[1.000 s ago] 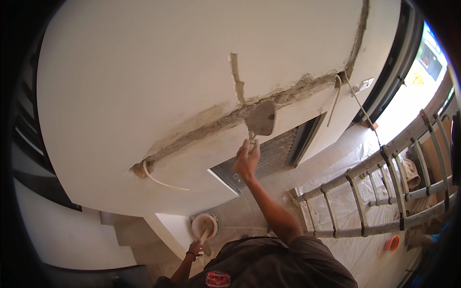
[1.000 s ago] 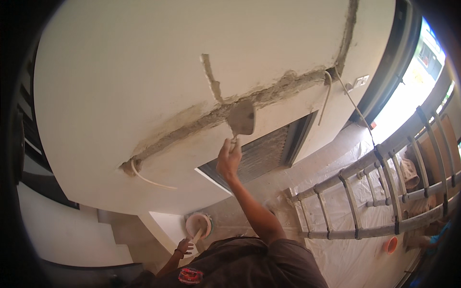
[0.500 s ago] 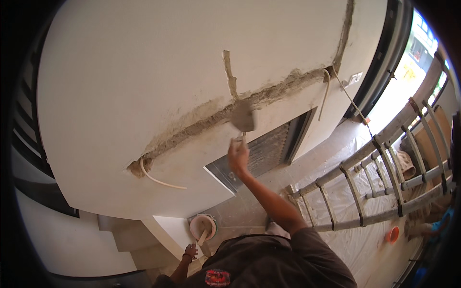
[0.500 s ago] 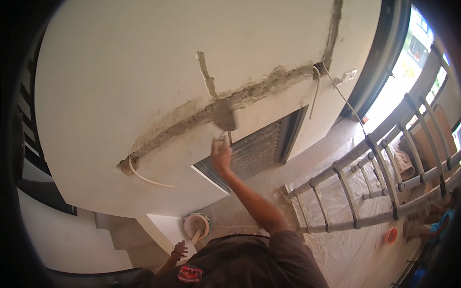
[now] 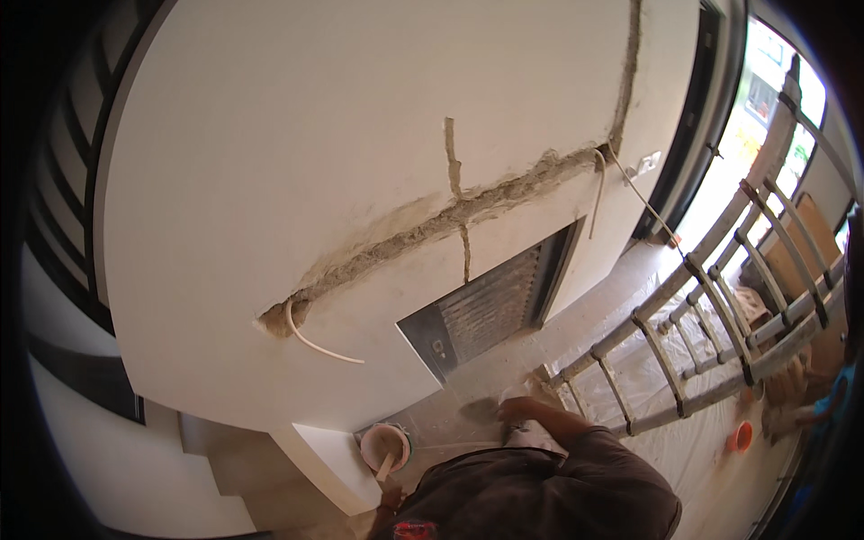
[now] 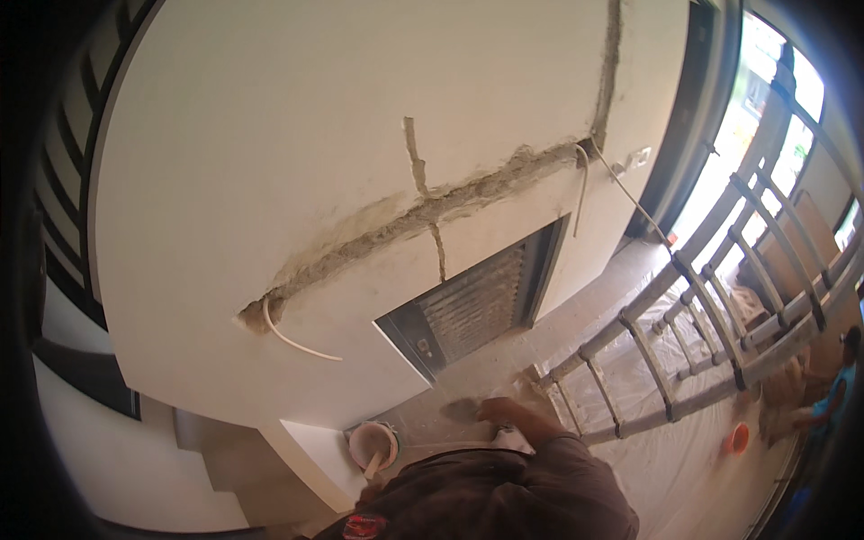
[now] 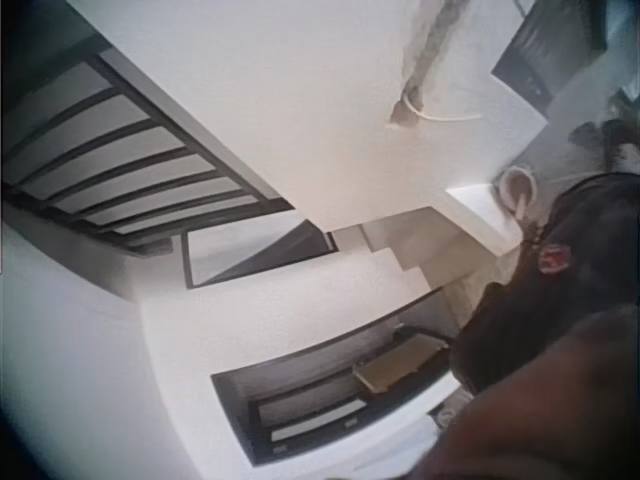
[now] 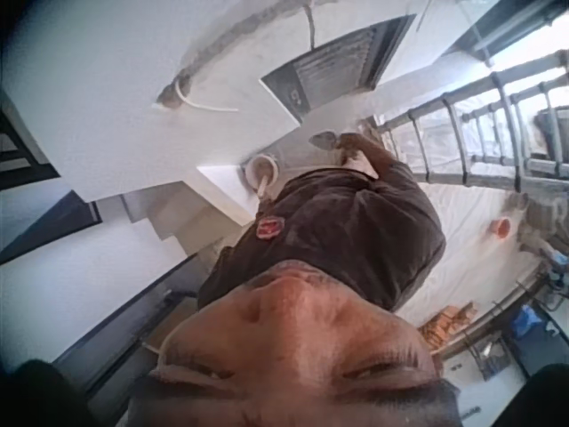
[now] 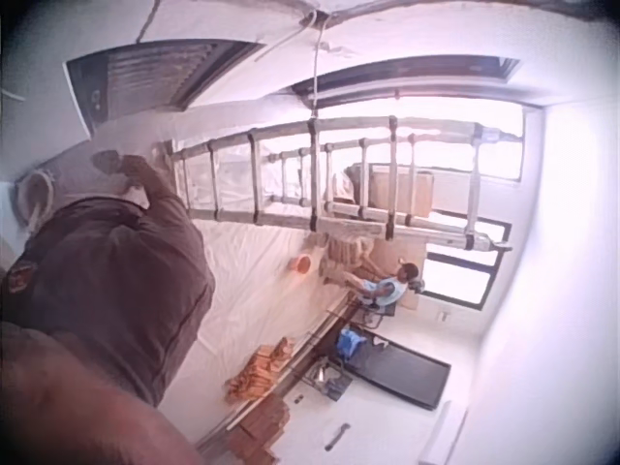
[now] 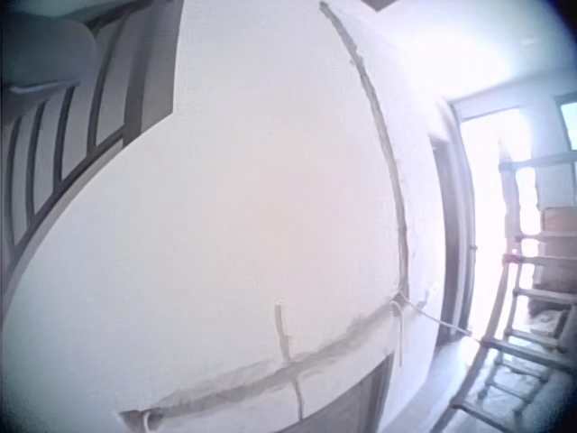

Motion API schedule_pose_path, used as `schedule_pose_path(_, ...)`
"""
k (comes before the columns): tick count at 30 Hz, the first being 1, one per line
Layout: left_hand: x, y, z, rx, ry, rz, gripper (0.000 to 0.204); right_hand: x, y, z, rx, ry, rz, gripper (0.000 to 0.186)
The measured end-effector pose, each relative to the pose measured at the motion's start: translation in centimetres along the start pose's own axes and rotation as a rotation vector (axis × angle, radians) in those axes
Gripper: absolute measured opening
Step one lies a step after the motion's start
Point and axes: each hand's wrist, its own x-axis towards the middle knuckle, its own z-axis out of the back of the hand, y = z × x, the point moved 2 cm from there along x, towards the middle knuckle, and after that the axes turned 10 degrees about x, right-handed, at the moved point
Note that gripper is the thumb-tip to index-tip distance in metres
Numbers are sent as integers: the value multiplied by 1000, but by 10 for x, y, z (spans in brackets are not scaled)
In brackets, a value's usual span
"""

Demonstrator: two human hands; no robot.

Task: The person applies plaster to a long horizontal crack in a wall using a trowel and smooths it with a wooden float.

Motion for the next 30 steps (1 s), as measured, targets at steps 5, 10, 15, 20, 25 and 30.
schedule_pose_path(5,-42,33,12,-41,78,175,37,-44,27,97,409,-208,-651,46)
schedule_pose_path(10,-31,25,10,82,94,70,32,-76,123,233,902,-780,-564,35)
schedule_pose_path(15,53,-34,105,532,-175,-444,28,-105,71,208,990,-706,-590,35)
schedule_pose_path(20,-23,-318,278,-335,-468,-573,30,-131,26,198,320,-720,-740,43)
schedule_pose_path(25,-121,-478,432,154,-1182,-884,36,-152,20,303,847,-1165,-456,38)
schedule_pose_path(30,-201,-624,528,418,-1925,-994,39,-146,42,443,974,-1440,-266,38)
